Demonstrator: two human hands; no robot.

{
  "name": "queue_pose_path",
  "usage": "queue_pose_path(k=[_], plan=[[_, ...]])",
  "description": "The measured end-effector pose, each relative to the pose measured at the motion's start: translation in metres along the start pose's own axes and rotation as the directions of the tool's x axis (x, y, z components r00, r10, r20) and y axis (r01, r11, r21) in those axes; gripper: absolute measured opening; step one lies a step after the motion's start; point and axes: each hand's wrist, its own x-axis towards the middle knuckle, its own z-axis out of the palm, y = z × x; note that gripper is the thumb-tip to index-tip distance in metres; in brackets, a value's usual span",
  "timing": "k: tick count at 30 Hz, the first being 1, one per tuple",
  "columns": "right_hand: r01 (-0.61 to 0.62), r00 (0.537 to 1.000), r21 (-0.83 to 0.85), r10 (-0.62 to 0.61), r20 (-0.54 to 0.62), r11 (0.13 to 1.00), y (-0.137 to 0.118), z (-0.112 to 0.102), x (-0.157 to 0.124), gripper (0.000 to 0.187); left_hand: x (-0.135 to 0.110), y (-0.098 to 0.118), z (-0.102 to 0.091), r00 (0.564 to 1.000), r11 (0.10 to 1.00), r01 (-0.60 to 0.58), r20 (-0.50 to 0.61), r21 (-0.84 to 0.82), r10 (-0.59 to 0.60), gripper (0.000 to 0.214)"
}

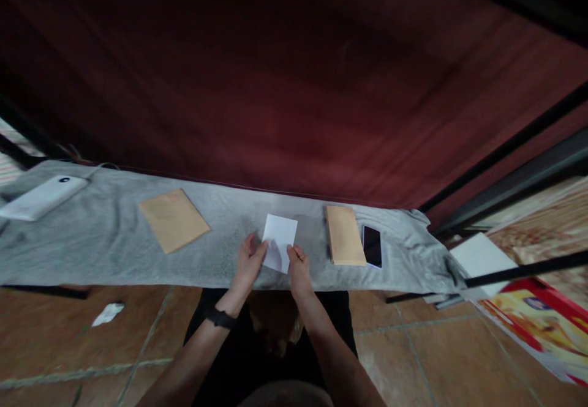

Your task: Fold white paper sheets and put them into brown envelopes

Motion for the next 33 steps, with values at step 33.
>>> queue_pose_path(k=[33], plan=[[0.403,0.913,-0.847,-0.221,0.344,0.346,0.037,-0.014,0.001,0.048,0.054,-0.027,0.022,0.802,0.592,-0.596,0.448,0.543,0.396,0.046]])
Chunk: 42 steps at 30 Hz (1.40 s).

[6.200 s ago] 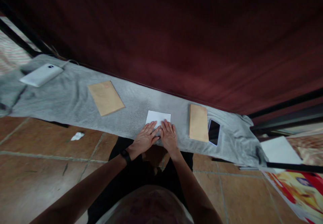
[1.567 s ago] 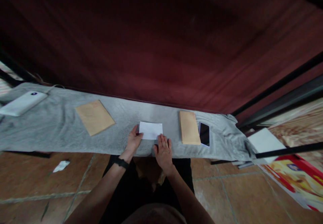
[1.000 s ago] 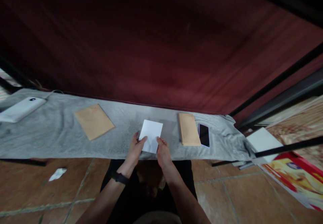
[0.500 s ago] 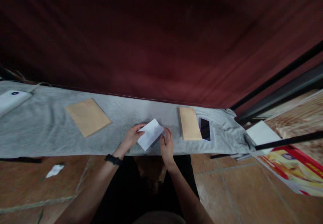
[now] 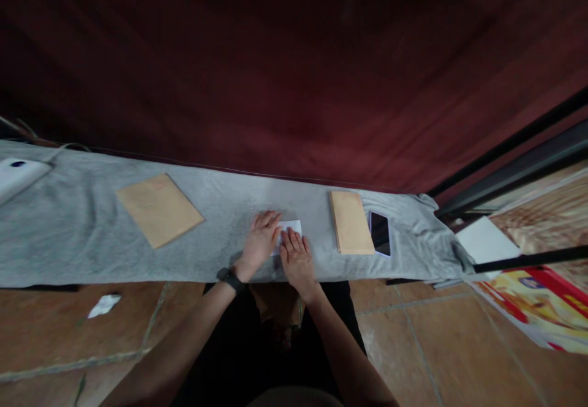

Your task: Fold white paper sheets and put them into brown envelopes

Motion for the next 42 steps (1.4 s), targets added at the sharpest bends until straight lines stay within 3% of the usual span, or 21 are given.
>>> queue_pose_path(k=[4,8,13,20,42], plan=[[0.046,0.999,-0.048,-0.045,0.030,0.998,0.006,0.002,0.001,0.054,-0.040,0.026,0.027,0.997,0.998,-0.059,0.049,0.017,0.059,0.061],[0.120,0.992,-0.090,-0.116,0.049,0.989,0.016,0.001,0.004,0.059,-0.052,0.028,0.039,0.998,0.997,-0.042,0.039,0.058,0.040,0.068],[0.071,0.997,-0.092,-0.067,0.039,0.993,0.024,0.000,0.013,0.053,-0.048,0.019,0.032,0.996,0.987,-0.073,0.059,0.146,0.065,0.070],[0.017,1.000,-0.089,-0.018,-0.016,0.996,0.031,0.004,0.017,0.052,-0.051,0.006,0.027,0.998,0.961,-0.002,0.059,0.275,-0.015,0.066],[0.041,0.997,-0.100,-0.047,-0.058,0.994,0.043,0.003,0.007,0.053,-0.059,-0.013,0.018,0.998,0.949,-0.071,0.020,0.306,0.068,0.065]])
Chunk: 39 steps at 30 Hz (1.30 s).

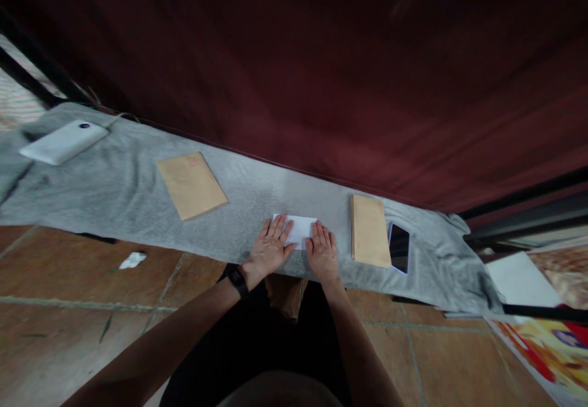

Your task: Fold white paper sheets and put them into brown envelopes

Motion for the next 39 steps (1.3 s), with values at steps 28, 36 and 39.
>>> queue_pose_path(k=[28,36,39], plan=[[-0.006,0.994,0.083,0.015,-0.104,0.997,-0.021,-0.008,-0.021,0.053,-0.014,-0.002,-0.022,0.919,0.924,0.370,-0.110,-0.090,-0.379,0.048],[0.004,0.999,0.067,-0.002,-0.034,0.998,-0.050,-0.007,-0.024,0.064,0.008,-0.008,-0.018,0.819,0.717,0.474,-0.042,-0.511,-0.572,0.020],[-0.006,1.000,0.066,0.007,-0.013,0.998,-0.056,-0.009,-0.020,0.068,0.014,-0.012,-0.013,0.805,0.563,0.448,0.040,-0.695,-0.591,0.026]])
